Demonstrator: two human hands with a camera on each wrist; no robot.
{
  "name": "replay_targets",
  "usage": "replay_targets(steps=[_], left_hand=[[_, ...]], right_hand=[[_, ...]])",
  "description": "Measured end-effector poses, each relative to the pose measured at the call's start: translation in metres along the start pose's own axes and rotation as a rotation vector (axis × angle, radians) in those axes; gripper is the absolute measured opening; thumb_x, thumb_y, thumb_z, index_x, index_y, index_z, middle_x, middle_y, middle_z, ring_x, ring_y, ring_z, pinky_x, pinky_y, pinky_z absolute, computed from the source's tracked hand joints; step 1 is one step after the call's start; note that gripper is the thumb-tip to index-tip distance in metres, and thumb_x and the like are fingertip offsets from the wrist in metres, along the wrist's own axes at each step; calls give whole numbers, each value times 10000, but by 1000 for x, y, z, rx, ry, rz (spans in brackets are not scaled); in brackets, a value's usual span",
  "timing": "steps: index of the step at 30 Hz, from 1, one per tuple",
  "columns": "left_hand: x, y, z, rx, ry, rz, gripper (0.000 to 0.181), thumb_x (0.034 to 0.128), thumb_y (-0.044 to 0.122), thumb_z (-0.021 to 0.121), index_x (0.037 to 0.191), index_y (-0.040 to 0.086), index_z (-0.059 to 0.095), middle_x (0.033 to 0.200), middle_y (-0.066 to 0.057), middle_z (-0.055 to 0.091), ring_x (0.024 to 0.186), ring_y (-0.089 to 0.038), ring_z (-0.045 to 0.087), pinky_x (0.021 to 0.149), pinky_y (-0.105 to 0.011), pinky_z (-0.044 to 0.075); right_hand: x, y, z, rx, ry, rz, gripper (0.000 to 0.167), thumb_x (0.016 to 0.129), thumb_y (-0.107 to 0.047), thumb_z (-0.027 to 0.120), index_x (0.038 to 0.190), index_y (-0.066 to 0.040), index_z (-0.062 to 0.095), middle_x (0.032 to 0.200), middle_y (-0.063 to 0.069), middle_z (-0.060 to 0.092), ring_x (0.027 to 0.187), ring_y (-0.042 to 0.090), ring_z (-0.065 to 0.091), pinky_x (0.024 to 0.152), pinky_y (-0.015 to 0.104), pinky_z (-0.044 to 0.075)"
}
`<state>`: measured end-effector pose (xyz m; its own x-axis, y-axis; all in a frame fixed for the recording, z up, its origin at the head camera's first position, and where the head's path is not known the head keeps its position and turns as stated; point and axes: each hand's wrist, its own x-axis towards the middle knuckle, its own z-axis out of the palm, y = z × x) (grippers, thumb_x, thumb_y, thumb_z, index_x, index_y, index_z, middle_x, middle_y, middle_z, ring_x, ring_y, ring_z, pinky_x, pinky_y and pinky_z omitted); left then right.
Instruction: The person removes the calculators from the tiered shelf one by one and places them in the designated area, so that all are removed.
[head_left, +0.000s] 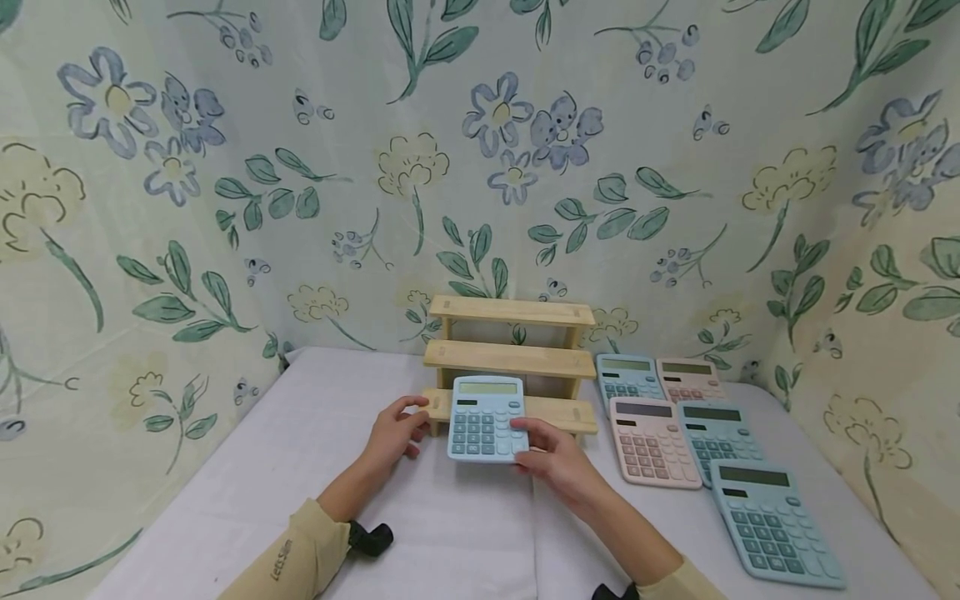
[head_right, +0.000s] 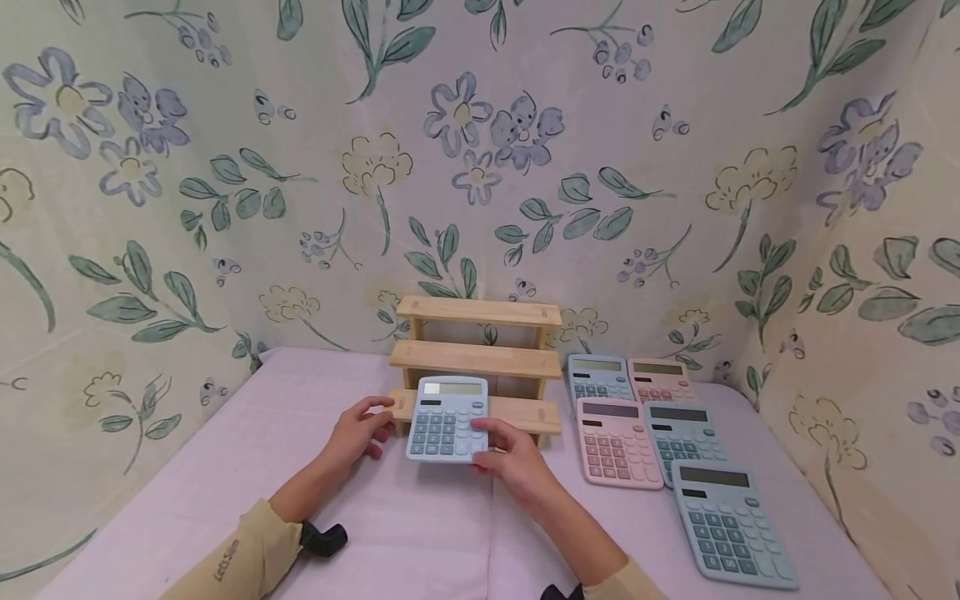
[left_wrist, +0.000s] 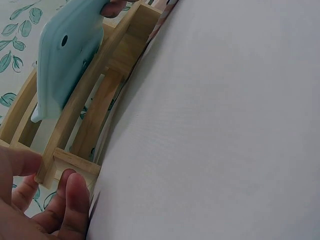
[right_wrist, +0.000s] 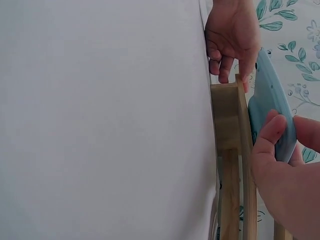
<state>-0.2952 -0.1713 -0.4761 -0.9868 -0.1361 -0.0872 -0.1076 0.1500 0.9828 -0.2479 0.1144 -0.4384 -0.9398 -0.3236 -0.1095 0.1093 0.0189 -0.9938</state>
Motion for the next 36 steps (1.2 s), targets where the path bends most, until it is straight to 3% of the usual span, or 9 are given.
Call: replay_targets(steps=[10, 36], left_hand=[[0, 0, 2, -7, -1, 8, 291, 940, 183, 632, 1228, 150, 654, 937, -103, 696, 724, -204, 590, 521, -296, 511], [1, -1, 0, -18, 3, 4, 295, 938, 186, 641, 1231, 157, 657, 923, -94, 690, 708, -187, 580, 510, -293, 502]], right_hand=[[-11, -1, -13, 1, 10, 7, 552, 920, 9, 626, 1453, -78, 505, 1419, 184, 523, 1105, 231, 621, 932, 360, 556], [-51, -12, -51, -5, 124, 82, 608, 894, -1, 665, 1470, -90, 493, 1426, 198, 499, 1039, 258, 631, 863, 338, 564]])
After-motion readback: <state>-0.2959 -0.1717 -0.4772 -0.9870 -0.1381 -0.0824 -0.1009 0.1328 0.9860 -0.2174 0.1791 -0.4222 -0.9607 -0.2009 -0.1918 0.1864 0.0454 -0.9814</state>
